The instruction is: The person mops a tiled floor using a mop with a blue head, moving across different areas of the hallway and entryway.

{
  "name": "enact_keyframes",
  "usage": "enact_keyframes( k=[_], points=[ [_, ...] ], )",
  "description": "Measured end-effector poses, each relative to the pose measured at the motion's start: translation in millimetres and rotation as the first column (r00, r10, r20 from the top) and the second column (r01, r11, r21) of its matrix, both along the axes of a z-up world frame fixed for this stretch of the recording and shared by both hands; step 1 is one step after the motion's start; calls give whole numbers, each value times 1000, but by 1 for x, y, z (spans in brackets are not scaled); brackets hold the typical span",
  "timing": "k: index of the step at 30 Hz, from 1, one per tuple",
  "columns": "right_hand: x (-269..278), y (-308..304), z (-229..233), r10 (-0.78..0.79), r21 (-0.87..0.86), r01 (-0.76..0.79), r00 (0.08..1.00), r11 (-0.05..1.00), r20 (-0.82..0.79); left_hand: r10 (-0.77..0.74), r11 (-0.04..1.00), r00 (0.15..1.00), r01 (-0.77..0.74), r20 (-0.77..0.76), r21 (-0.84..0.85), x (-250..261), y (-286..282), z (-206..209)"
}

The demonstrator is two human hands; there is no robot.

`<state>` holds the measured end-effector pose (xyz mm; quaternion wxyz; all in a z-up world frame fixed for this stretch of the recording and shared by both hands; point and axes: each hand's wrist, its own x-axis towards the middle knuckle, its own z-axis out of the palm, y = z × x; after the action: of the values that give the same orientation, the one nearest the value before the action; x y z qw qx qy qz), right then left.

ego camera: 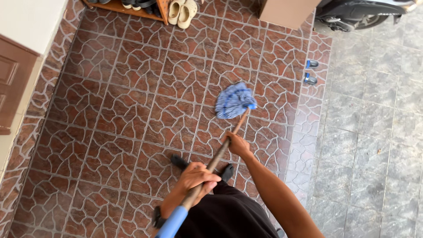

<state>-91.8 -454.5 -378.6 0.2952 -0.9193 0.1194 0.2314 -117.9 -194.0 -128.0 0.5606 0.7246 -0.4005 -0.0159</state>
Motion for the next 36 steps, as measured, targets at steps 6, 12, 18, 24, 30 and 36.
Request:
enact_keyframes(
  k=[6, 12, 18, 24, 30, 36],
  points=[
    [-58, -43, -13, -268, -107, 260, 961, 960, -68, -108, 994, 990, 106, -91, -29, -17, -33, -32],
    [-104, -24, -9, -415, -144, 421, 907, 896, 69, -227, 974, 934, 225, -277, -37, -20, -21, -32],
    [-99, 39, -9, -355, 52, 352, 921, 935, 160, -212, 977, 917, 206, -337, -55, -10, 49, -3],
    [-62, 120, -21, -311, 300, 200, 866, 933, 392, -103, 994, 956, 108, -275, 2, 6, 121, 26],
    [-17, 209, -35, -240, 410, 49, 870, 911, 430, 21, 1000, 988, -20, -151, 6, -1, 188, 71],
    [22, 326, -43, -178, 561, -149, 855, 814, 486, 209, 973, 974, -198, -84, 121, -18, 246, 112]
  ],
)
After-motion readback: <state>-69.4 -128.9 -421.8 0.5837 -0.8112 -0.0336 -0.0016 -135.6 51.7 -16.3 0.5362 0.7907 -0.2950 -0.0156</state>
